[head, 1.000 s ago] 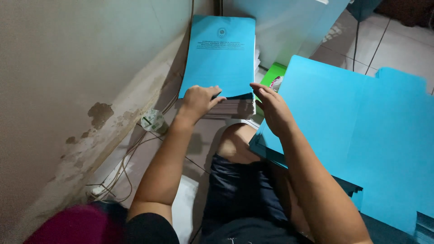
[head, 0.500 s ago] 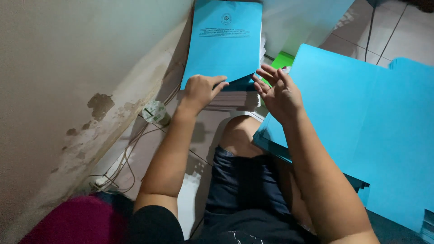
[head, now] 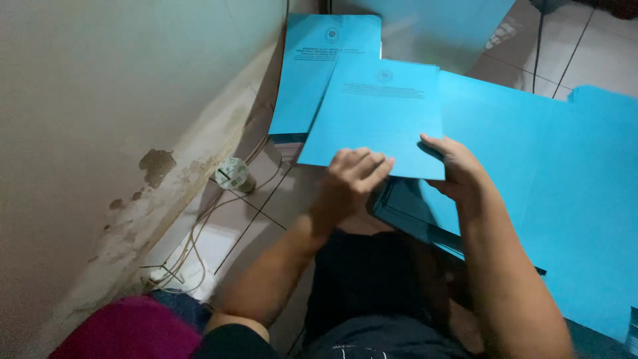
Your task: The person is organizing and stacking blue thesis folders on the floor.
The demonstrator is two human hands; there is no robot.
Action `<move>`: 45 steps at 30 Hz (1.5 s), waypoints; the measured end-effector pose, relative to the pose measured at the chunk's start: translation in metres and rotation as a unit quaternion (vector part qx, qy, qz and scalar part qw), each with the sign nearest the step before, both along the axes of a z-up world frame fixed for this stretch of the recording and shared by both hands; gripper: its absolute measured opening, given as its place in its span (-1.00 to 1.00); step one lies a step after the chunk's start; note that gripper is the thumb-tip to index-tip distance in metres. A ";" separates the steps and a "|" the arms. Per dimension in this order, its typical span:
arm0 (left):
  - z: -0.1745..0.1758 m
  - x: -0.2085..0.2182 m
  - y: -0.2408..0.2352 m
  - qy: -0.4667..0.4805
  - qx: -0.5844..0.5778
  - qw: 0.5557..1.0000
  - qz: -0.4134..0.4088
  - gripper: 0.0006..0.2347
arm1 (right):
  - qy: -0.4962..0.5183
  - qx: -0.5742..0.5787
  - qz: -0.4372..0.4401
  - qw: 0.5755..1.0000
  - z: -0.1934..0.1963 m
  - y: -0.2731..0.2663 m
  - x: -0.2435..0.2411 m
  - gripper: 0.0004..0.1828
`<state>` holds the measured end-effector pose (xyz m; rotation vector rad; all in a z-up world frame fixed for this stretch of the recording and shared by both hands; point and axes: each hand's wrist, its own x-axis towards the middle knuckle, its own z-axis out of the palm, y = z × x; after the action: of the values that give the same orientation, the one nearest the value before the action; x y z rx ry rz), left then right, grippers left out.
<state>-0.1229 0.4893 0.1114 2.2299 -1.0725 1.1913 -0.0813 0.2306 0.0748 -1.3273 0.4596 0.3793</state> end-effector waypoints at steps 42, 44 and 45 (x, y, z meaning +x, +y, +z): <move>-0.079 0.022 -0.281 0.328 0.232 0.900 -0.170 -0.14 | -0.019 -0.651 -0.173 0.739 -0.061 -0.353 -0.261 -0.63; -0.076 0.021 -0.279 0.321 0.235 0.904 -0.160 -0.14 | -0.024 -0.632 -0.174 0.754 -0.069 -0.354 -0.259 -0.61; -0.074 0.020 -0.279 0.312 0.241 0.905 -0.160 -0.14 | -0.020 -0.614 -0.183 0.767 -0.072 -0.356 -0.258 -0.57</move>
<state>-0.1033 0.2101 0.0378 2.3800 -1.4622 0.0350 -0.3396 -0.1250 0.0027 -2.4377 0.9985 -0.3964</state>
